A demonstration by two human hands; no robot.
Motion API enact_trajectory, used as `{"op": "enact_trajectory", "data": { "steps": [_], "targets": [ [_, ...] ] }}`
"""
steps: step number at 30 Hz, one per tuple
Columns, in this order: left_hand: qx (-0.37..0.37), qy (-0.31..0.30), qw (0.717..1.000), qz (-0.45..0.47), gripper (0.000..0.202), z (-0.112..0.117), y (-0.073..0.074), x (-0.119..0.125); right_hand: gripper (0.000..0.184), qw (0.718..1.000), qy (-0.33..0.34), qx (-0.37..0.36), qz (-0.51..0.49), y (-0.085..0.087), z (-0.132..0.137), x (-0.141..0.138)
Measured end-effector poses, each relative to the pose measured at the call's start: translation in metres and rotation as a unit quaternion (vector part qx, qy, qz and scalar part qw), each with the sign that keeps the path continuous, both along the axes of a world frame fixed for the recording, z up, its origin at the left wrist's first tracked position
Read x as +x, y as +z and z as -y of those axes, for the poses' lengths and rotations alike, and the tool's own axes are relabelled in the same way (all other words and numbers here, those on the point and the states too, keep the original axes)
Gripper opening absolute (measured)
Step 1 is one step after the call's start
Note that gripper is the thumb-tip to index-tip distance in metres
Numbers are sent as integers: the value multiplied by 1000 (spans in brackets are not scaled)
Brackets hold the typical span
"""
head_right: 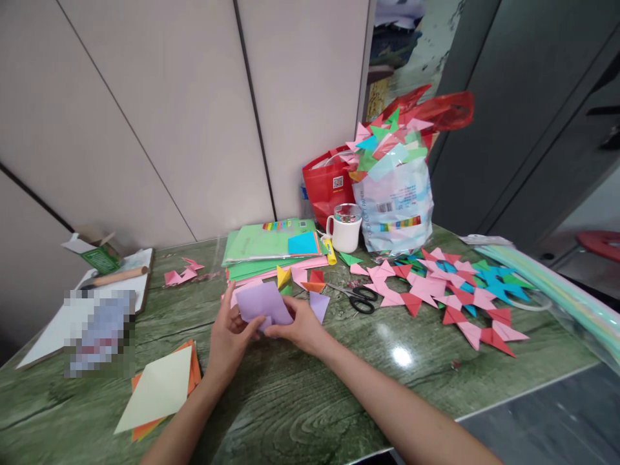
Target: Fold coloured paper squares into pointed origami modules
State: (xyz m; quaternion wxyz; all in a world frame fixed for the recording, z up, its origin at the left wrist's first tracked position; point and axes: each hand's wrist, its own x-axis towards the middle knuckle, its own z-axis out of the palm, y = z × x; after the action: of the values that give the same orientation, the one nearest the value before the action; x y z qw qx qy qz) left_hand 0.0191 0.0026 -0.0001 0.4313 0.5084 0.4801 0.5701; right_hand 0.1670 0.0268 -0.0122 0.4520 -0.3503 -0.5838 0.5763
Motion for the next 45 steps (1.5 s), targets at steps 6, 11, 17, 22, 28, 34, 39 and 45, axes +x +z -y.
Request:
{"op": "enact_trajectory", "data": {
  "steps": [6,11,17,22,28,34,39,45],
  "targets": [
    [-40,-56,997,44,58,-4,0,-2,43,997,-74,-5,37,-1,-1,-1],
    [-75,-64,994,46,34,-6,-5,-5,34,997,-74,1,39,-2,-3,1],
    [-77,-18,996,50,31,-7,-3,-5,36,998,-52,-23,5,-4,-5,3],
    [-91,-11,993,70,30,-6,-3,-3,38,998,-51,-38,3,-3,-2,1],
    [-93,-3,993,76,31,-4,-1,-1,33,997,-54,-56,18,-2,0,-1],
    [-100,-13,992,80,29,-4,-2,-1,29,995,-76,-62,3,1,0,-3],
    [-107,-49,989,94,27,-5,-3,-3,28,994,-90,-59,17,1,-1,-2],
    [-118,-41,986,106,27,-5,-2,-3,31,994,-91,-39,35,-5,-3,-1]
  ]
}}
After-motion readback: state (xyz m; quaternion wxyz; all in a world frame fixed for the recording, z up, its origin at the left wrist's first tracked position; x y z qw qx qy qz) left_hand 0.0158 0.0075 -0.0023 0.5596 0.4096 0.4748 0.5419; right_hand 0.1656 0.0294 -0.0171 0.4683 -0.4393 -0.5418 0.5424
